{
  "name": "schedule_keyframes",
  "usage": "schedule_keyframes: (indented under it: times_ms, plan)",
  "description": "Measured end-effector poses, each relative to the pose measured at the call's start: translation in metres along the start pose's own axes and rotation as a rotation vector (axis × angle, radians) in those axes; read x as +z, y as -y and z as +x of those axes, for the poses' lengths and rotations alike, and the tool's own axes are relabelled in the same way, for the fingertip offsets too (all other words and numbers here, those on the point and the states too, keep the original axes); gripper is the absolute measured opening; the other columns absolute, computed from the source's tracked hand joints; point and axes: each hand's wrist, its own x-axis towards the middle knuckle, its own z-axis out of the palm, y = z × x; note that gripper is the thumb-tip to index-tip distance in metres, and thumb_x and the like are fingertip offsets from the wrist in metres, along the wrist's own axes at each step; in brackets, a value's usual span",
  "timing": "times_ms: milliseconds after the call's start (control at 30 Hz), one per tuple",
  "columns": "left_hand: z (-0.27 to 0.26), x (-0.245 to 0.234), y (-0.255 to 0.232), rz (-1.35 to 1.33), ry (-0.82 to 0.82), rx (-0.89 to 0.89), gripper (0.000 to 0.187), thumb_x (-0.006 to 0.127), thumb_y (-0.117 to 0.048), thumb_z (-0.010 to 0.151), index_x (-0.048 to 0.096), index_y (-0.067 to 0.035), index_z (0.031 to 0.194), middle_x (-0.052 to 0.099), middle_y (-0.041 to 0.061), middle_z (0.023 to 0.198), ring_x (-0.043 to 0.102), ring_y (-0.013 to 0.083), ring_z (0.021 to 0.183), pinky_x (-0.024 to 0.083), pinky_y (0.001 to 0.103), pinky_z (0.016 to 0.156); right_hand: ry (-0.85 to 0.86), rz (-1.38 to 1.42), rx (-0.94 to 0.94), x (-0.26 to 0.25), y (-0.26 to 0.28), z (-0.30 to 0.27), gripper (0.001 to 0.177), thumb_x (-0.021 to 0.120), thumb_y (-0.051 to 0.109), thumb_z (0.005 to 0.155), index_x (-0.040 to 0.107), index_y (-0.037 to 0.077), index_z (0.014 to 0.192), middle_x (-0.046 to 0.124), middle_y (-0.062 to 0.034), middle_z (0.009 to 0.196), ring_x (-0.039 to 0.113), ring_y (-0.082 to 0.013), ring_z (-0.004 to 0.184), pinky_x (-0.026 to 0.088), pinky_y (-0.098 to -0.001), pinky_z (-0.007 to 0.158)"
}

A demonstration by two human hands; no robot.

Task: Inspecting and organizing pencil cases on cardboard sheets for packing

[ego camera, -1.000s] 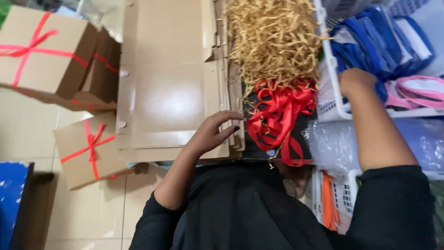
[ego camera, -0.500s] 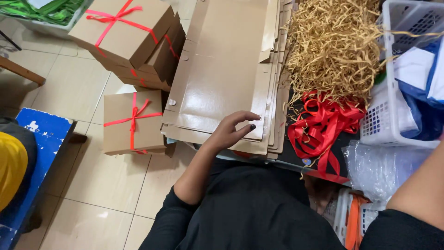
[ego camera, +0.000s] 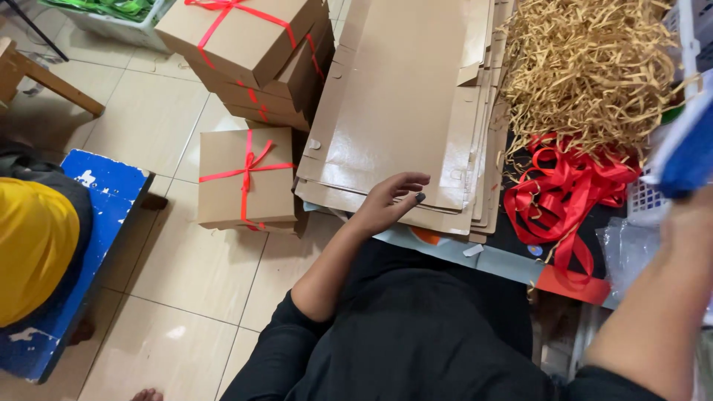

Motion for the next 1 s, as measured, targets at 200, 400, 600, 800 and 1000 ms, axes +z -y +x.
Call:
schedule_keyframes:
  times_ms: [200,400,600,800,1000]
  plan:
    - [-0.006,0.011,0.041,-0.406,0.016,-0.006,0.067,0.053,-0.034,0.109,0.022,-0.015,0.165,0.038,0.023,0.158,0.042,0.0431,0.142,0.037,0.062,0.113,0.563,-0.076,-0.129,0.156,0.110,-0.151,0.005,0.060,0.011,0.108,0.061,0.011,0.113,0.062,-0.0065,0.084,0.056,-0.0151,0.074,0.045,-0.0273,0.066]
    - [0.008,0.009,0.106,-0.520,-0.256,-0.106,0.040,0.048,-0.035,0.114,0.052,-0.012,0.146,0.065,0.011,0.121,0.065,0.0226,0.106,0.057,0.049,0.092,0.685,-0.341,-0.290,0.217,0.130,-0.181,0.030,0.070,0.009,0.090,0.062,0.013,0.119,0.067,-0.0119,0.106,0.068,-0.0303,0.097,0.057,-0.0359,0.075]
    - [0.015,0.019,0.098,-0.517,-0.103,-0.183,0.037,0.050,-0.036,0.113,0.063,-0.012,0.138,0.069,0.009,0.110,0.065,0.0191,0.100,0.057,0.050,0.091,0.631,-0.194,-0.523,0.262,0.191,-0.192,0.080,0.070,0.039,0.090,0.039,0.005,0.156,0.040,-0.0284,0.148,0.045,-0.0497,0.135,0.044,-0.0538,0.110]
    - [0.050,0.013,0.121,-0.511,-0.089,-0.143,0.032,0.054,-0.030,0.112,0.067,-0.008,0.131,0.068,0.009,0.102,0.064,0.0201,0.098,0.055,0.053,0.094,0.588,-0.235,-0.570,0.289,0.194,-0.172,0.076,0.064,0.027,0.083,0.045,0.002,0.152,0.029,-0.0304,0.159,0.040,-0.0561,0.137,0.038,-0.0612,0.113]
    - [0.058,0.037,0.128,-0.689,-0.311,-0.227,0.029,0.052,-0.027,0.110,0.065,-0.008,0.127,0.064,0.004,0.092,0.063,0.0128,0.088,0.058,0.038,0.085,0.456,-0.260,-0.306,0.299,0.157,-0.141,0.038,0.056,0.003,0.078,0.077,0.017,0.105,0.069,-0.0001,0.110,0.069,-0.0251,0.103,0.054,-0.0373,0.089]
